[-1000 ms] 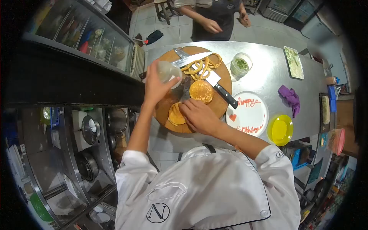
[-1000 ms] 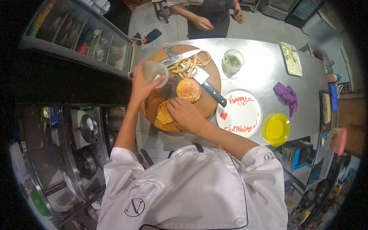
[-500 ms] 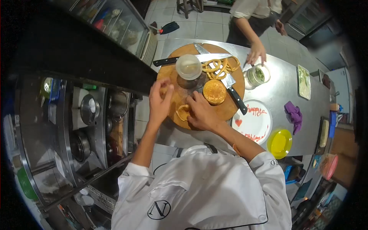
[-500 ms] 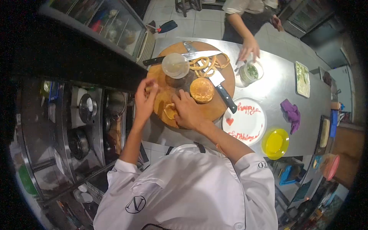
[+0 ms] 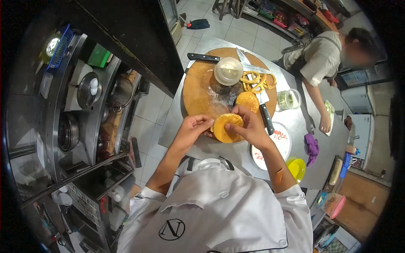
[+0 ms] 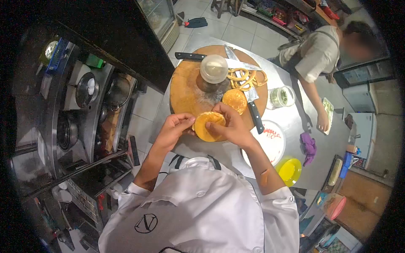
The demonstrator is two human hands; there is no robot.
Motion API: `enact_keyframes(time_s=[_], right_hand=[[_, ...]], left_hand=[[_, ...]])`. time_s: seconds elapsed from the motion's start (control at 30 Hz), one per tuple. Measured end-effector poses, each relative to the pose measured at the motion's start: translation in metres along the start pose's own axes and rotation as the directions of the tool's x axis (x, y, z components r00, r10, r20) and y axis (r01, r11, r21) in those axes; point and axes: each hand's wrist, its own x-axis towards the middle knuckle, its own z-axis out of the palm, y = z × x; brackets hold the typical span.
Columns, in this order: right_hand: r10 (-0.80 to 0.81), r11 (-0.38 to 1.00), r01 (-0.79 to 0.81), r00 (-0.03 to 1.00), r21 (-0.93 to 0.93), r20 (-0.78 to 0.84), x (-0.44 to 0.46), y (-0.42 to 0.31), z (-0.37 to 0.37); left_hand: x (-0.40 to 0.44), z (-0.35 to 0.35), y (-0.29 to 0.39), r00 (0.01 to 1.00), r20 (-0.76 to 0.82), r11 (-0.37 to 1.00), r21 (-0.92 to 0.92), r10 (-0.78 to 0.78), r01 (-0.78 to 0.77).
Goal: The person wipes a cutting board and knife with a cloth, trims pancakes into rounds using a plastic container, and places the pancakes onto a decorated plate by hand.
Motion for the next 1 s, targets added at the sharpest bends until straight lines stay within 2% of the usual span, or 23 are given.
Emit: enact_keyframes(time_s=[0.07,0.2,0.27,0.37,0.6,0.67,0.7,0.77,0.8,0.83,0.87,0.9,0.93,0.97,1.0], right_hand=[[0.096,0.991,-0.091,0.994,0.097,-0.047,-0.008,-0.006,-0.001],[0.103,0.991,-0.098,0.993,0.090,-0.060,-0.018,-0.006,-0.004],[0.064,0.996,-0.054,0.988,0.070,-0.143,-0.020,-0.008,0.000],[0.053,0.994,-0.040,0.990,0.100,-0.131,-0.024,-0.002,-0.003],[0.095,0.992,-0.080,0.984,0.103,-0.153,-0.037,0.003,-0.013],[0.129,0.986,-0.108,0.976,0.127,-0.176,-0.043,0.001,-0.018],[0.127,0.986,-0.104,0.975,0.132,-0.183,-0.045,0.003,-0.022],[0.070,0.997,-0.060,0.957,0.043,-0.281,-0.050,0.010,-0.030],[0.069,0.997,-0.058,0.955,0.047,-0.290,-0.053,0.013,-0.034],[0.043,0.999,-0.048,0.943,-0.008,-0.331,-0.055,0.016,-0.040],[0.014,0.997,-0.040,0.929,-0.063,-0.370,-0.057,0.018,-0.045],[0.012,0.998,-0.037,0.925,-0.058,-0.379,-0.057,0.019,-0.050],[0.014,0.996,-0.048,0.912,-0.072,-0.410,-0.056,0.020,-0.056],[0.017,0.995,-0.060,0.898,-0.084,-0.441,-0.054,0.022,-0.061],[0.027,0.995,-0.067,0.892,-0.073,-0.451,-0.050,0.022,-0.066]], left_hand=[[-0.002,0.008,0.006,0.996,-0.041,0.997,0.004,0.073,-0.073],[-0.003,0.007,0.012,0.996,0.011,0.996,-0.004,0.090,-0.089],[-0.005,0.013,0.016,0.998,0.022,0.993,-0.098,0.062,-0.060],[-0.005,0.023,0.014,0.995,0.015,0.992,-0.081,0.096,-0.095],[0.008,0.018,0.008,0.998,0.016,0.998,-0.032,0.053,-0.052],[0.013,0.016,0.013,0.995,-0.070,0.998,0.015,0.065,-0.064],[0.019,0.011,0.013,0.996,-0.064,0.998,0.021,0.061,-0.060],[0.031,0.006,0.013,0.977,-0.169,0.934,0.351,0.133,-0.066],[0.034,0.010,0.016,0.978,-0.161,0.933,0.355,0.129,-0.064],[0.035,0.015,0.020,0.864,-0.149,0.592,0.782,0.482,-0.196],[0.038,0.021,0.025,0.674,0.053,0.071,0.985,0.737,-0.155],[0.045,0.024,0.022,0.676,0.064,0.063,0.985,0.734,-0.162],[0.053,0.026,0.014,0.798,-0.037,0.380,0.892,0.602,-0.245],[0.060,0.030,0.008,0.902,-0.082,0.664,0.705,0.425,-0.249],[0.068,0.038,0.005,0.904,-0.073,0.659,0.710,0.421,-0.249]])
